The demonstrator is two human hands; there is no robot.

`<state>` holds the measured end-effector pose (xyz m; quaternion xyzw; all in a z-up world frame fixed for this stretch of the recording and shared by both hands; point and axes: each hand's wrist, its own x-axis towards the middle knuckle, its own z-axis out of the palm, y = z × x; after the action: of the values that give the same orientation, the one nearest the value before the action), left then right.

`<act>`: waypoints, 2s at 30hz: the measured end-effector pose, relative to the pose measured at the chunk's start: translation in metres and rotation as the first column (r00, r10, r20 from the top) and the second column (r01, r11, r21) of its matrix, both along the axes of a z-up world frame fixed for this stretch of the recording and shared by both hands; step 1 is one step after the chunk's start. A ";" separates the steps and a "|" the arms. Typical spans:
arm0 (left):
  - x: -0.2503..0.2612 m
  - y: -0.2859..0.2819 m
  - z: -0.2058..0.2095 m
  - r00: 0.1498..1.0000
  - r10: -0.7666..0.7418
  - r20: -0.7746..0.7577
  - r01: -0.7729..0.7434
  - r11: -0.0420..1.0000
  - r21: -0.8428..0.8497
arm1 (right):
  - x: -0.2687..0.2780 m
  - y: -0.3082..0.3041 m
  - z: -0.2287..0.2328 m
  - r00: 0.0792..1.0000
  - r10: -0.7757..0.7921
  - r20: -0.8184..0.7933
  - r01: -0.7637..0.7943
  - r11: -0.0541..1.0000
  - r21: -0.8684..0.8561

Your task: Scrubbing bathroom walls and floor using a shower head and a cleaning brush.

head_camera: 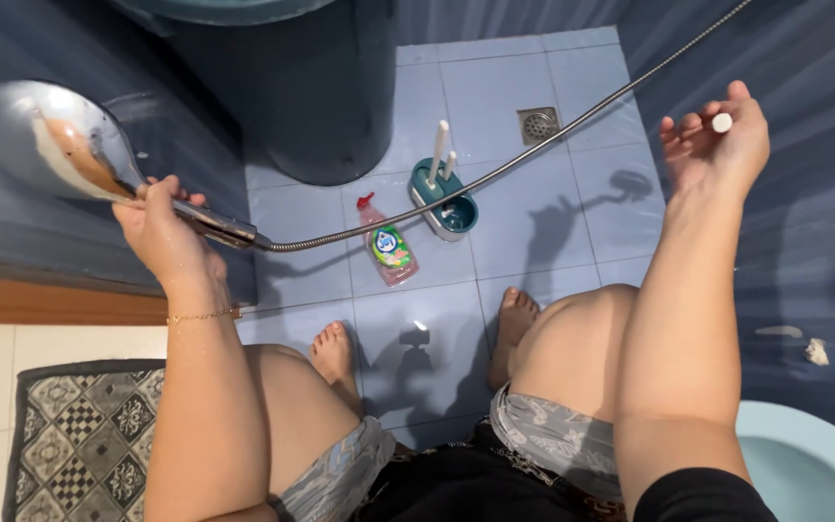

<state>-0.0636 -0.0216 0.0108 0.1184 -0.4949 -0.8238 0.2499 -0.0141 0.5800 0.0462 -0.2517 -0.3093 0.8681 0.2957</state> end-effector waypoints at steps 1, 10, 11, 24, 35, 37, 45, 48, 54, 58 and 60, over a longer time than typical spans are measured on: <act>0.000 -0.002 -0.001 1.000 0.007 -0.001 -0.007 1.000 0.001 | -0.001 -0.001 -0.001 1.000 0.007 -0.001 -0.007 1.000 0.001; 0.006 -0.013 0.000 0.997 -0.009 0.082 0.010 1.000 -0.009 | -0.009 -0.026 0.008 0.999 0.039 0.017 -0.040 0.999 0.009; 0.008 -0.012 0.003 0.997 -0.023 0.077 0.023 1.000 0.006 | -0.009 -0.026 0.007 0.999 0.036 0.020 -0.037 0.999 0.012; 0.008 -0.005 0.006 0.993 -0.101 0.067 0.097 0.994 0.055 | -0.012 -0.034 0.008 0.999 0.013 0.035 -0.014 0.999 0.032; 0.004 -0.007 0.000 0.991 -0.092 0.100 0.089 0.995 0.036 | -0.011 -0.021 0.002 0.999 0.031 0.023 -0.032 0.999 0.028; 0.005 -0.009 0.000 0.989 -0.082 0.120 0.080 0.997 0.015 | -0.012 -0.019 0.002 0.999 0.039 0.030 -0.040 0.998 0.038; 0.013 -0.025 -0.008 0.932 -0.054 0.358 0.153 0.955 -0.255 | -0.009 -0.016 0.002 0.998 0.047 0.038 -0.050 0.996 0.079; 0.017 -0.032 -0.017 0.908 -0.078 0.412 0.223 0.922 -0.317 | -0.009 -0.015 0.000 0.998 0.045 0.041 -0.049 0.995 0.085; 0.029 -0.030 -0.017 0.839 -0.161 0.520 0.336 0.905 -0.261 | -0.012 -0.013 -0.005 0.998 0.044 0.051 -0.049 0.994 0.093; 0.037 -0.020 -0.011 0.822 -0.200 0.533 0.338 0.925 -0.173 | -0.016 -0.009 -0.010 0.998 0.047 0.051 -0.052 0.994 0.101; 0.038 -0.015 -0.011 0.808 -0.222 0.546 0.347 0.928 -0.137 | -0.019 -0.009 -0.011 0.996 0.068 0.051 -0.072 0.994 0.086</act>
<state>-0.0256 -0.0370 -0.0004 0.2313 -0.6479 -0.7257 -0.0088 -0.0328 0.5712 0.0357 -0.2482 -0.3630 0.8571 0.2683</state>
